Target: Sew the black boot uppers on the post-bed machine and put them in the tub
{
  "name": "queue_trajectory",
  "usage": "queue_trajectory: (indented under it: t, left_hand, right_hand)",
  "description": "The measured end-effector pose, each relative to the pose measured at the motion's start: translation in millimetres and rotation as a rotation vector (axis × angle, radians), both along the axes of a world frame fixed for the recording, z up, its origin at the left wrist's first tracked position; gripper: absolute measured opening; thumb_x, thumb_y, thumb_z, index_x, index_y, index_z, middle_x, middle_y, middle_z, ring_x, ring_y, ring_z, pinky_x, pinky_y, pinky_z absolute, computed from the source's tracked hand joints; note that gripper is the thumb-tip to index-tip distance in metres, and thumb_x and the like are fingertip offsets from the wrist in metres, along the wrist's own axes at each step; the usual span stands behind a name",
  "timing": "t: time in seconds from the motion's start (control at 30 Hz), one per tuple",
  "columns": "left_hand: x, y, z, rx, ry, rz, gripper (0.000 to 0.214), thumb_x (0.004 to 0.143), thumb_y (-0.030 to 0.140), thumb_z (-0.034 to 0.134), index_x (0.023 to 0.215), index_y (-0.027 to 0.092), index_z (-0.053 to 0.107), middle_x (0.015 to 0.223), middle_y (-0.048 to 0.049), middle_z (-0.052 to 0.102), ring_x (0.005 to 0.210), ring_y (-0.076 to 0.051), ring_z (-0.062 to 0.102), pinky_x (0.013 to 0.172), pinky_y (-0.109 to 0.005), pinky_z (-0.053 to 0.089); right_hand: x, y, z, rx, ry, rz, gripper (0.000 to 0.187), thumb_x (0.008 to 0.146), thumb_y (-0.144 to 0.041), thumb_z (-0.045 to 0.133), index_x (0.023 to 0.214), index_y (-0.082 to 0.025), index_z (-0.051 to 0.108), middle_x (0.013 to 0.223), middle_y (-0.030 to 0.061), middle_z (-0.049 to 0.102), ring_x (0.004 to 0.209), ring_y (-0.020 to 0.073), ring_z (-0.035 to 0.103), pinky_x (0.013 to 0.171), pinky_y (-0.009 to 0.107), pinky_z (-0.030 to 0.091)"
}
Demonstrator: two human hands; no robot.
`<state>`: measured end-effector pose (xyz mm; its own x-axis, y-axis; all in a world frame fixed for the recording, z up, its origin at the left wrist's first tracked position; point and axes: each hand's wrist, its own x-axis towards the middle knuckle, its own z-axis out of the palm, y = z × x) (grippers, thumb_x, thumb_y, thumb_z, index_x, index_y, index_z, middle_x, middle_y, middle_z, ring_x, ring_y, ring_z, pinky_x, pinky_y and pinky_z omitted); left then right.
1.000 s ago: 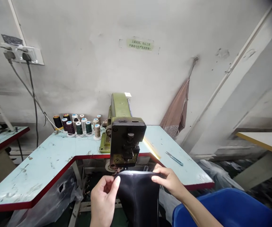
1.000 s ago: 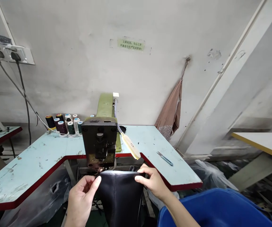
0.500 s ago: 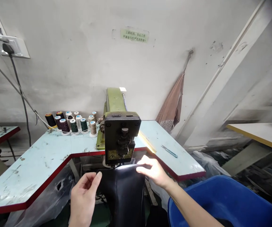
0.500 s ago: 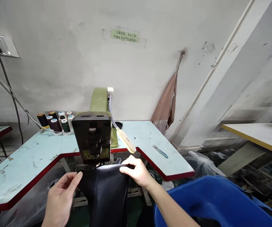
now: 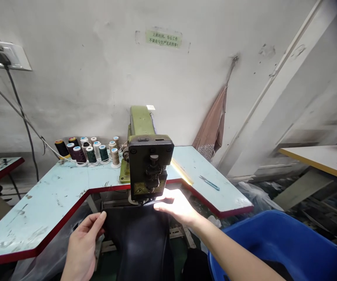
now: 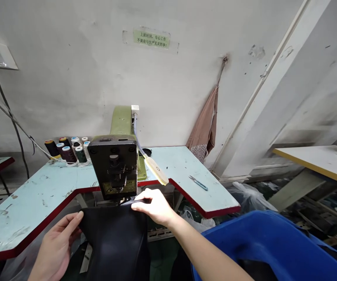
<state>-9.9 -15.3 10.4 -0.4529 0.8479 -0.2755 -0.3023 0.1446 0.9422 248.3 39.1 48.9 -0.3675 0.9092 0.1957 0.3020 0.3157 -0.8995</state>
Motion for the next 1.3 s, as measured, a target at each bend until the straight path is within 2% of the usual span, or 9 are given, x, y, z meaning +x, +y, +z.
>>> queue_trajectory:
  t: [0.17,0.27,0.33,0.43,0.53,0.7,0.9,1.13,1.3]
  left_hand:
    - [-22,4,-11.9,0.042,-0.040,-0.095,0.047,0.050,0.051,0.087,0.074,0.016,0.066,0.074,0.0002,0.062,0.065,-0.012,0.055,0.055,-0.019,0.048]
    - [-30,10,-7.1,0.039,-0.022,-0.262,0.043,0.067,0.056,0.076,0.091,0.021,0.064,0.077,-0.0005,0.062,0.068,-0.016,0.058,0.062,-0.026,0.050]
    - [-26,16,6.4,0.111,0.193,-0.405,0.042,0.077,0.060,0.063,0.100,0.025,0.064,0.088,-0.0042,0.064,0.077,-0.021,0.061,0.069,-0.034,0.051]
    - [-9,23,33.3,0.368,0.848,-0.541,0.035,0.072,0.058,0.069,0.084,0.025,0.071,0.119,-0.0101,0.062,0.115,-0.035,0.051,0.096,-0.049,0.041]
    - [11,27,50.8,0.548,1.143,-0.629,0.022,0.075,0.047,0.071,0.077,0.025,0.072,0.115,-0.0093,0.066,0.120,-0.036,0.047,0.104,-0.051,0.032]
    - [21,31,48.5,0.523,1.013,-0.668,0.024,0.084,0.039,0.061,0.066,0.024,0.063,0.077,-0.0044,0.063,0.083,-0.024,0.056,0.081,-0.036,0.044]
    - [13,34,40.1,0.491,0.892,-0.664,0.029,0.085,0.038,0.060,0.062,0.022,0.052,0.074,-0.0017,0.053,0.073,-0.019,0.051,0.066,-0.029,0.040]
    - [2,33,34.8,0.455,0.823,-0.708,0.032,0.086,0.041,0.058,0.060,0.023,0.051,0.074,-0.0027,0.052,0.074,-0.021,0.051,0.067,-0.031,0.039]
    - [7,26,38.0,0.457,0.966,-0.658,0.036,0.086,0.047,0.057,0.061,0.023,0.050,0.067,-0.0010,0.049,0.071,-0.020,0.047,0.065,-0.032,0.036]
  right_hand:
    - [-19,-4,0.9,-0.102,0.030,-0.043,0.020,0.070,-0.035,0.077,0.075,-0.017,0.073,0.078,0.0040,0.073,0.078,0.0231,0.066,0.076,0.035,0.053]
    - [-27,-7,-1.1,-0.081,0.071,-0.069,0.016,0.071,-0.032,0.076,0.077,-0.018,0.072,0.081,0.0036,0.074,0.081,0.0235,0.068,0.076,0.035,0.054]
    - [-32,-8,-2.1,-0.039,0.066,-0.075,0.014,0.071,-0.030,0.075,0.078,-0.018,0.072,0.082,0.0040,0.074,0.082,0.0241,0.068,0.078,0.036,0.054]
    - [-39,-10,-2.0,-0.001,0.077,-0.054,0.016,0.073,-0.029,0.074,0.085,-0.019,0.073,0.088,0.0051,0.075,0.085,0.0253,0.068,0.080,0.037,0.054]
    - [-43,-12,1.2,0.047,0.072,-0.026,0.017,0.077,-0.031,0.073,0.090,-0.019,0.073,0.092,0.0055,0.074,0.088,0.0253,0.068,0.082,0.037,0.054]
    - [-30,-6,15.5,0.153,-0.104,0.057,0.023,0.078,-0.032,0.073,0.098,-0.022,0.073,0.107,0.0065,0.071,0.101,0.0271,0.064,0.089,0.038,0.053]
    - [2,7,15.6,0.118,-0.082,0.233,0.017,0.081,-0.030,0.070,0.096,-0.022,0.073,0.110,0.0047,0.068,0.101,0.0244,0.063,0.088,0.035,0.052]
    - [-4,6,1.0,0.166,-0.109,0.168,0.020,0.081,-0.040,0.070,0.084,-0.021,0.073,0.099,0.0044,0.069,0.095,0.0227,0.062,0.088,0.037,0.049]
    - [0,4,-4.9,0.180,-0.026,0.167,0.029,0.081,-0.047,0.068,0.073,-0.019,0.069,0.090,0.0054,0.068,0.088,0.0211,0.061,0.083,0.035,0.050]
